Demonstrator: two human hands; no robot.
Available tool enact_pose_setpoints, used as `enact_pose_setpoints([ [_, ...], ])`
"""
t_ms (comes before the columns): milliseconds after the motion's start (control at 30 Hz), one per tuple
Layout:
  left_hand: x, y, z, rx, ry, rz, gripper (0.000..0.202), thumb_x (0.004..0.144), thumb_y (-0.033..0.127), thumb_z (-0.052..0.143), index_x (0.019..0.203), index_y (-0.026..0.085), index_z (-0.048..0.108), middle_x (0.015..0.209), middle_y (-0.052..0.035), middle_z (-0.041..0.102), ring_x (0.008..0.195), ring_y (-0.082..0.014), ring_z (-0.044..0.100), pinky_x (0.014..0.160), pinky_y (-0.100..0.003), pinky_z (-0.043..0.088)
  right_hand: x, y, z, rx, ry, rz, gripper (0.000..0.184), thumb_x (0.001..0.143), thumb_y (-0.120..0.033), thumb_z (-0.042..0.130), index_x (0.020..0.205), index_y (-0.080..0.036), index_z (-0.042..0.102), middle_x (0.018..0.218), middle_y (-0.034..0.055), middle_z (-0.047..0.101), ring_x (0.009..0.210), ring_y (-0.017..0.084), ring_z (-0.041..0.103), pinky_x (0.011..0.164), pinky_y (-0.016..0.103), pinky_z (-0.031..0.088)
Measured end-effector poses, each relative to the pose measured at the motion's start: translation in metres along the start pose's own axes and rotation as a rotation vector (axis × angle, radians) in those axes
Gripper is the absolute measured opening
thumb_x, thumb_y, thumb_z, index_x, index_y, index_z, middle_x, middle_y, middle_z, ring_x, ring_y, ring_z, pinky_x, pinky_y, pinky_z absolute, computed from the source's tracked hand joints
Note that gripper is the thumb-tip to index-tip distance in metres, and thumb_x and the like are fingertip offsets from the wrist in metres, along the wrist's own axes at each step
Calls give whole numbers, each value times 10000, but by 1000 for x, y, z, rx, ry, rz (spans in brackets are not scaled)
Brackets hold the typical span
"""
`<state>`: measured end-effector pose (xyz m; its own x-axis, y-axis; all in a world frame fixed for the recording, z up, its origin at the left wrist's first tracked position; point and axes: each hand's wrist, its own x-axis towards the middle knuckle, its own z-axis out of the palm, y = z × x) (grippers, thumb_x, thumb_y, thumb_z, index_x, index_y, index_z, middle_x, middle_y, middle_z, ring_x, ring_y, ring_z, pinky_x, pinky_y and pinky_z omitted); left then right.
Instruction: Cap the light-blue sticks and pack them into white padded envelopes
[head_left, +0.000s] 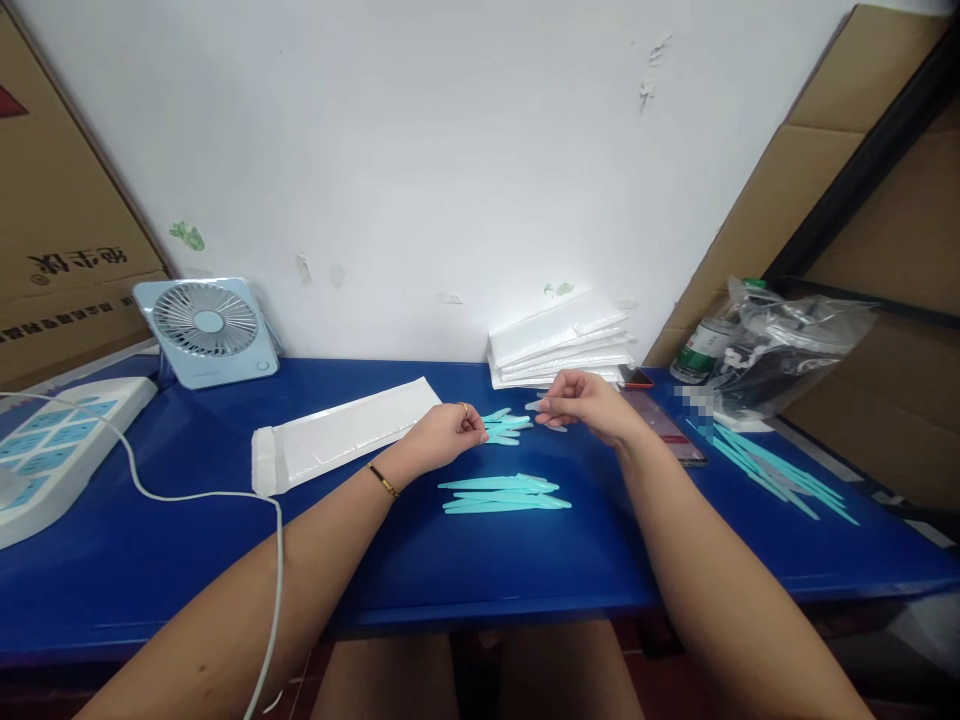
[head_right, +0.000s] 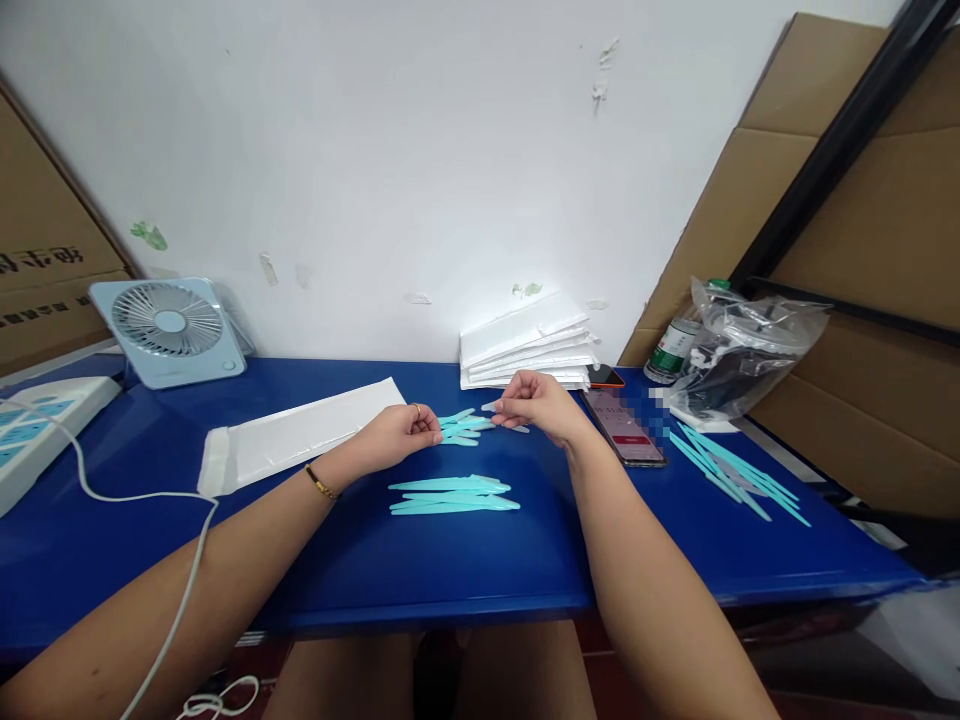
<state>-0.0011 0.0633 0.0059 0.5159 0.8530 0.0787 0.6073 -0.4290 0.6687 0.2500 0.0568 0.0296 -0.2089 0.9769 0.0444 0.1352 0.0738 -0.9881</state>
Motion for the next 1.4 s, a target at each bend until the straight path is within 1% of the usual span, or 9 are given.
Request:
enact_pose_setpoints([
  [133, 5, -7, -1, -97, 23, -8, 261, 760, 438, 561, 801, 183, 601, 743, -8, 641, 671, -141, 579, 587, -233, 434, 1, -1, -1, 91, 48, 12, 373, 556, -319, 821, 664, -163, 501, 687, 48, 705, 670, 191, 701, 539, 212, 538],
  [533, 5, -2, 0, -57, 20, 25, 242, 779, 407, 555, 826, 178, 616, 724, -1, 626, 649, -133, 554, 574, -231, 412, 2, 0, 18, -80, -158, 8, 361, 574, -392, 794, 687, -131, 571, 580, 35, 674, 549, 152, 655, 509, 232, 509],
  [633, 6, -1, 0, 114, 92, 26, 213, 802, 368, 530, 873, 199, 637, 782, -9, 639, 697, -152, 564, 601, -253, 409, 5, 5, 11, -260, -74, 0, 325, 650, -423, 724, 747, -135, 610, 581, 28, 658, 536, 138, 627, 493, 223, 475],
  [733, 4, 4, -1, 226, 151, 83, 228, 810, 351, 530, 953, 213, 640, 936, -29, 642, 823, -171, 576, 683, -268, 424, 8, 11, -7, -646, 95, -38, 231, 694, -381, 666, 739, -155, 654, 576, 12, 633, 518, 119, 571, 486, 221, 415],
  [800, -1, 9, -2, 210, 64, 133, 256, 801, 398, 545, 949, 214, 646, 944, -27, 639, 809, -163, 579, 670, -255, 428, 10, 16, -18, -887, 130, -36, 149, 671, -315, 671, 691, -167, 676, 612, 18, 640, 549, 126, 557, 508, 233, 395],
  [900, -9, 19, -1, 151, -186, 192, 283, 750, 455, 600, 886, 216, 666, 834, -9, 647, 714, -142, 581, 577, -226, 407, 12, 22, -22, -1036, 90, 7, 70, 644, -248, 682, 659, -180, 687, 649, 23, 654, 610, 147, 570, 543, 242, 396],
  [1033, -13, 25, 3, 179, -275, 147, 215, 757, 403, 592, 801, 207, 669, 737, -11, 652, 634, -135, 568, 511, -219, 364, 14, 24, -15, -1041, 29, 64, 51, 646, -224, 684, 656, -180, 660, 646, 17, 654, 612, 146, 579, 539, 235, 401],
  [1133, -12, 23, 4, 188, -224, 120, 207, 788, 370, 542, 772, 201, 660, 758, -19, 663, 639, -139, 566, 523, -223, 367, 12, 19, -12, -967, -18, 98, 74, 668, -223, 671, 656, -168, 623, 645, 23, 646, 570, 134, 574, 512, 231, 396],
  [1400, -2, 3, -2, 59, -24, 19, 274, 802, 431, 492, 828, 191, 622, 767, -24, 654, 676, -156, 579, 569, -238, 409, -4, -5, -19, -409, -202, 48, 322, 685, -433, 690, 809, -145, 614, 652, 13, 618, 575, 117, 586, 517, 220, 436],
])
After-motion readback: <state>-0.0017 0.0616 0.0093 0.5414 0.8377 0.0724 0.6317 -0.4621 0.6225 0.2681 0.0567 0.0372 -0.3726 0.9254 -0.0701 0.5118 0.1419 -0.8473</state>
